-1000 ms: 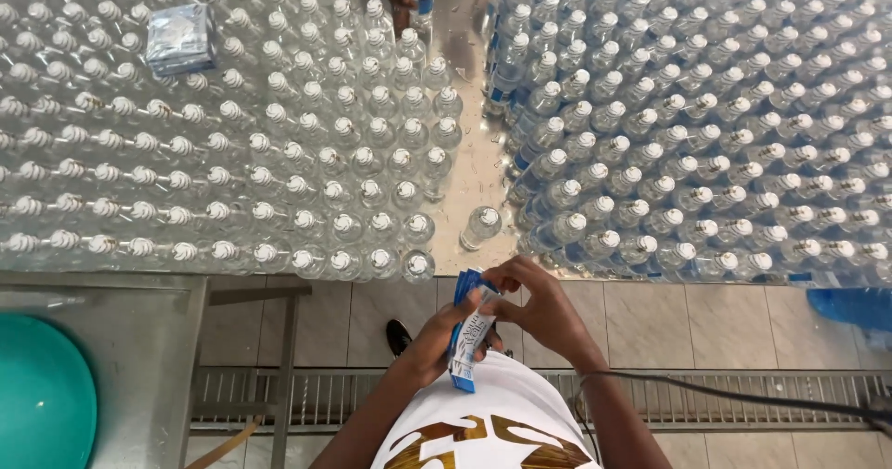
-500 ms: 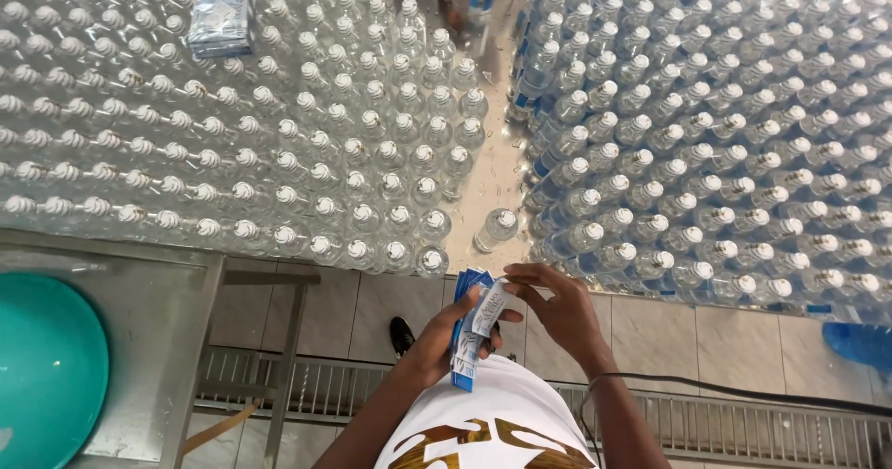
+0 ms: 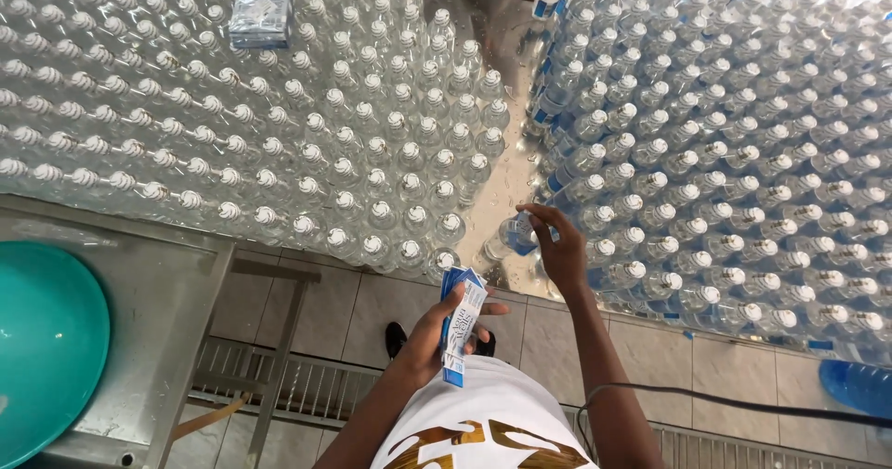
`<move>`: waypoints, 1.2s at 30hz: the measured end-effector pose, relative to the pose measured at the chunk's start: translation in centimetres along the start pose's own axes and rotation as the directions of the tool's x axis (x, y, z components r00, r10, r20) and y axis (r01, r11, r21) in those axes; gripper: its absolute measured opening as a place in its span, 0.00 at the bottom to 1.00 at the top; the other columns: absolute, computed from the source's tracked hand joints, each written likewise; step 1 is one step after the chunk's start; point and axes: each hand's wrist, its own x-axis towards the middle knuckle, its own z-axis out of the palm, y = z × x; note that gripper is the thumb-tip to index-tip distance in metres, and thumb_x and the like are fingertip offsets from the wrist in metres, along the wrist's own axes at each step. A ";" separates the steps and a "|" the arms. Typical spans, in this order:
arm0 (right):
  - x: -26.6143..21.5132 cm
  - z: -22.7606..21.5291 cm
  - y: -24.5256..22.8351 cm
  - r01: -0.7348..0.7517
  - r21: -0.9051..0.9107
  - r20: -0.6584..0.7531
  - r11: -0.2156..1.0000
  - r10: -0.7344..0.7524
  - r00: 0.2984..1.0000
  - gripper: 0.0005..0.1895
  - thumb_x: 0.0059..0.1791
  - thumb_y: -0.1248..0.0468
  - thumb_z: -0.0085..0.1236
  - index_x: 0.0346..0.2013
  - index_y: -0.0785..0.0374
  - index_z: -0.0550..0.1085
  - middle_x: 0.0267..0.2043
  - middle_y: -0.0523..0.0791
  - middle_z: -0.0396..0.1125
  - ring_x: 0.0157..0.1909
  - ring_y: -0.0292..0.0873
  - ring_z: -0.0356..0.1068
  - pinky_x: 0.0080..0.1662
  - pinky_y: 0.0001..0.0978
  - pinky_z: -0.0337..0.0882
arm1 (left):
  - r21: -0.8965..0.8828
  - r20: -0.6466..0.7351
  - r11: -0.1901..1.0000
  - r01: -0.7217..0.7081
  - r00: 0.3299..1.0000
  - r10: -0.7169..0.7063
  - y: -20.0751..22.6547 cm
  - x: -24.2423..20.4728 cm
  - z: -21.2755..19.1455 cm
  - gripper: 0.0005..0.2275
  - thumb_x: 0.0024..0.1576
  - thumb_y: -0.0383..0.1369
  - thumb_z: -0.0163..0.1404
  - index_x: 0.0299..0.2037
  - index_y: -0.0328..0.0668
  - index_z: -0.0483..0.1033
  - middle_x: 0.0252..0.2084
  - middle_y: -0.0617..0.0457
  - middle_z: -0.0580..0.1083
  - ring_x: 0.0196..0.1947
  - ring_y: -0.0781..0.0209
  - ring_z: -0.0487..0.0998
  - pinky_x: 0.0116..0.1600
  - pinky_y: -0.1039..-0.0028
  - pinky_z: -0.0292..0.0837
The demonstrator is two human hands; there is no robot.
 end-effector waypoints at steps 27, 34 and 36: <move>-4.9 7.8 10.5 -0.404 0.059 0.063 0.913 0.401 0.914 0.59 0.44 0.60 0.80 0.83 0.57 0.54 0.75 0.61 0.62 0.79 0.63 0.58 0.78 0.59 0.55 | 0.083 -0.033 0.996 -0.017 0.999 0.020 0.5 1.4 -2.6 0.38 0.66 0.55 0.49 0.76 0.30 0.59 0.64 0.29 0.75 0.38 0.53 0.88 0.28 0.78 0.81; -5.5 9.3 13.0 -0.480 0.111 0.045 0.870 0.478 0.877 0.50 0.44 0.59 0.80 0.76 0.60 0.62 0.69 0.58 0.68 0.76 0.61 0.63 0.74 0.59 0.62 | 0.119 -0.038 0.993 0.000 0.999 0.005 0.8 1.5 -3.3 0.41 0.65 0.60 0.48 0.78 0.35 0.58 0.64 0.32 0.75 0.40 0.55 0.87 0.31 0.79 0.82; -5.7 9.5 12.7 -0.470 0.107 0.042 0.876 0.468 0.883 0.47 0.45 0.60 0.79 0.73 0.63 0.63 0.68 0.60 0.69 0.75 0.64 0.64 0.72 0.61 0.63 | 0.118 -0.046 0.993 -0.010 0.999 0.016 1.0 1.3 -3.1 0.40 0.65 0.59 0.48 0.78 0.34 0.58 0.64 0.33 0.75 0.40 0.56 0.87 0.31 0.80 0.81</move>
